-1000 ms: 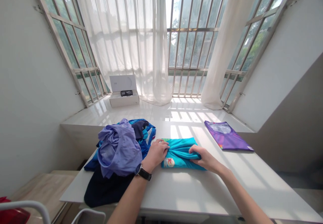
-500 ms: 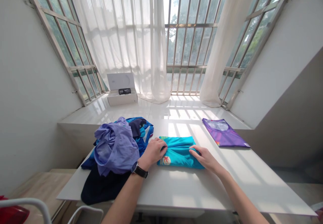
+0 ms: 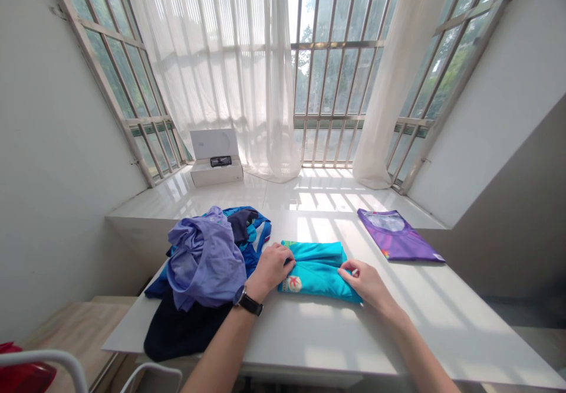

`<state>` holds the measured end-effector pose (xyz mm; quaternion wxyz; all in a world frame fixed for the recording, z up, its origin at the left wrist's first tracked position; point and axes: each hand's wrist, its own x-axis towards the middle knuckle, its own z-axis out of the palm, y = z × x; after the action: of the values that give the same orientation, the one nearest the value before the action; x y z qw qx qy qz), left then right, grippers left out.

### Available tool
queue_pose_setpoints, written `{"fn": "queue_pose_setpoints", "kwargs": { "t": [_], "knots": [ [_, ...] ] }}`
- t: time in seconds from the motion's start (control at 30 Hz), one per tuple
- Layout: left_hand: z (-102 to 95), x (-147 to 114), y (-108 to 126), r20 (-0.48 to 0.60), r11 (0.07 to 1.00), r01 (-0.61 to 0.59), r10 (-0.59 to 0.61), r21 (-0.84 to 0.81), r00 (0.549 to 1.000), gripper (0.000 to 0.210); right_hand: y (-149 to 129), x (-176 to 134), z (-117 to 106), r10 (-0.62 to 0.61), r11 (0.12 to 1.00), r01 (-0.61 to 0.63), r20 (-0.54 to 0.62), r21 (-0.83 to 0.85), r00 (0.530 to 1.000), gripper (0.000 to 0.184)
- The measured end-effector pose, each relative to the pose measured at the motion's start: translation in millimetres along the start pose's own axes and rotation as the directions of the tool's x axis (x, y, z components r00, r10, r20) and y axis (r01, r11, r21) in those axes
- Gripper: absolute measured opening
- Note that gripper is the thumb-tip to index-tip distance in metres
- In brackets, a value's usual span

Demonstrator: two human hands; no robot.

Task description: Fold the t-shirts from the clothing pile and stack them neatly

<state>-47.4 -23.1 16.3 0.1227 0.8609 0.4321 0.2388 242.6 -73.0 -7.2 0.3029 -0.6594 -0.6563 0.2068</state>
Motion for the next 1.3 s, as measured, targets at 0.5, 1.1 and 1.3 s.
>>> {"fn": "queue_pose_setpoints", "kwargs": {
  "t": [0.5, 1.1, 1.3],
  "knots": [
    [8.7, -0.8, -3.2, -0.013, 0.999, 0.032, -0.033, -0.027, 0.999, 0.017, -22.9, 0.4, 15.4, -0.285, 0.808, 0.197, -0.075, -0.555, 0.956, 0.04],
    [5.0, -0.5, 1.1, 0.041, 0.996, 0.075, -0.077, 0.046, 0.996, 0.016, -12.5, -3.4, 19.3, -0.341, 0.801, 0.241, -0.087, -0.548, 0.936, 0.028],
    [2.5, -0.9, 5.1, 0.045, 0.991, 0.067, -0.072, 0.116, 0.996, 0.016, -6.9, -5.4, 17.4, -0.395, 0.767, 0.309, -0.035, -0.563, 0.918, 0.031]
  ]
}}
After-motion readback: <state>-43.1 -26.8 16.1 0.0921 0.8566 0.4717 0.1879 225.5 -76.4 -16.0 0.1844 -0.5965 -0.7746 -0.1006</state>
